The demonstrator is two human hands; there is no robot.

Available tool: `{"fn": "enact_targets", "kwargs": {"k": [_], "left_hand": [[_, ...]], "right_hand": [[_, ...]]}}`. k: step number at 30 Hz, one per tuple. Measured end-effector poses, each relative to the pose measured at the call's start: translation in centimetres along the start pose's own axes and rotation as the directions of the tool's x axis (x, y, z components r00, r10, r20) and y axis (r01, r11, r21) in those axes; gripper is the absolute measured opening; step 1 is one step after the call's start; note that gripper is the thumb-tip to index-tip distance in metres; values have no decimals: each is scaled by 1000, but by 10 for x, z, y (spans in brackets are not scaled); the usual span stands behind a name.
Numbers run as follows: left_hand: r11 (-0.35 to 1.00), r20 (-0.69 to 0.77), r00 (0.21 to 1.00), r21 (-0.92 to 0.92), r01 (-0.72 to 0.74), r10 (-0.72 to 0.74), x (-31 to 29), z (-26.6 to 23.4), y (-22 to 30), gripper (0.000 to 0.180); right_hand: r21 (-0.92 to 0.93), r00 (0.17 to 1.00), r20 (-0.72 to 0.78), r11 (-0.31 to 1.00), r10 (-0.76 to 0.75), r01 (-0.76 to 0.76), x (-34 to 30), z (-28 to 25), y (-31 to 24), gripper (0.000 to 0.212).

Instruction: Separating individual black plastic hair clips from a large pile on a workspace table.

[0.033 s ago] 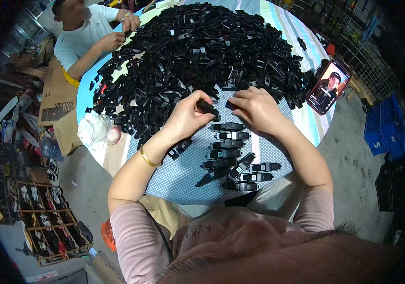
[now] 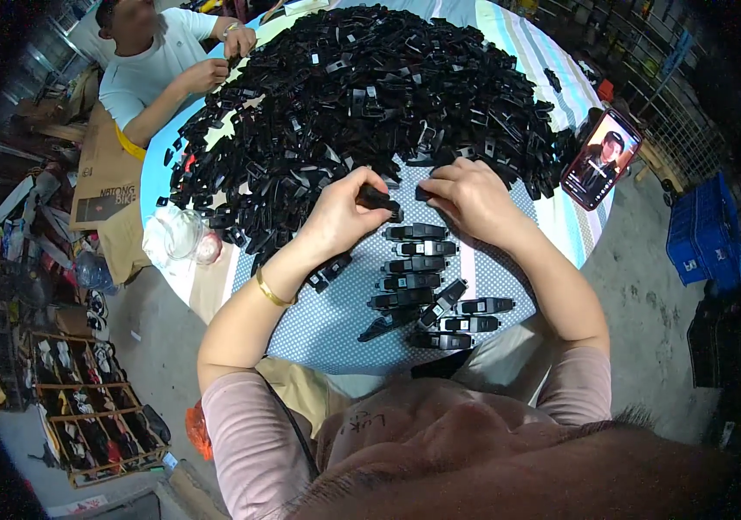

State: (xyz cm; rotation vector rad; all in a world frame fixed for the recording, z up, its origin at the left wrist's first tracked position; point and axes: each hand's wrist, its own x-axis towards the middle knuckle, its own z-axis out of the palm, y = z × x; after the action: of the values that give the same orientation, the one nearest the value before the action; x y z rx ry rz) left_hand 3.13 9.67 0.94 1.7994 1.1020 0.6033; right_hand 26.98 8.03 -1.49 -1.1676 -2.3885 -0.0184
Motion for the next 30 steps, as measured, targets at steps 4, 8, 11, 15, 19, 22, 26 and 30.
{"fn": "enact_targets", "kwargs": {"k": [4,8,11,15,19,22,26,30], "left_hand": [[954,-86,972,230,-192,217,-5,1,-10,22],[753,-88,861,535,-383,500,-6,3,-11,22],[569,-41,806,729,-381,591,-11,10,-5,20],[561,-12,854,759,-331,521,-15,22,-15,20],[741,-19,957,637,-210,288,-19,24,-7,21],[757,-12,940,597,-267,341,-19,22,-10,23],[770,56,943,563,-301,328,-21,18,-9,19],[743,132,838,405,-532,529,-20,20,-11,15]], "right_hand": [[-21,999,35,999,41,-41,4,-3,-5,24],[-119,994,-103,991,43,-55,4,-4,-4,21],[-121,997,-64,991,42,-49,4,-1,-3,23],[-105,998,-41,993,54,-58,3,3,0,26],[-88,997,-16,993,81,-82,1,0,3,28],[-76,995,-4,992,101,-101,2,-3,5,27],[77,995,-79,996,59,-53,6,-4,10,27],[269,976,-216,963,29,31,9,-5,10,28]]}}
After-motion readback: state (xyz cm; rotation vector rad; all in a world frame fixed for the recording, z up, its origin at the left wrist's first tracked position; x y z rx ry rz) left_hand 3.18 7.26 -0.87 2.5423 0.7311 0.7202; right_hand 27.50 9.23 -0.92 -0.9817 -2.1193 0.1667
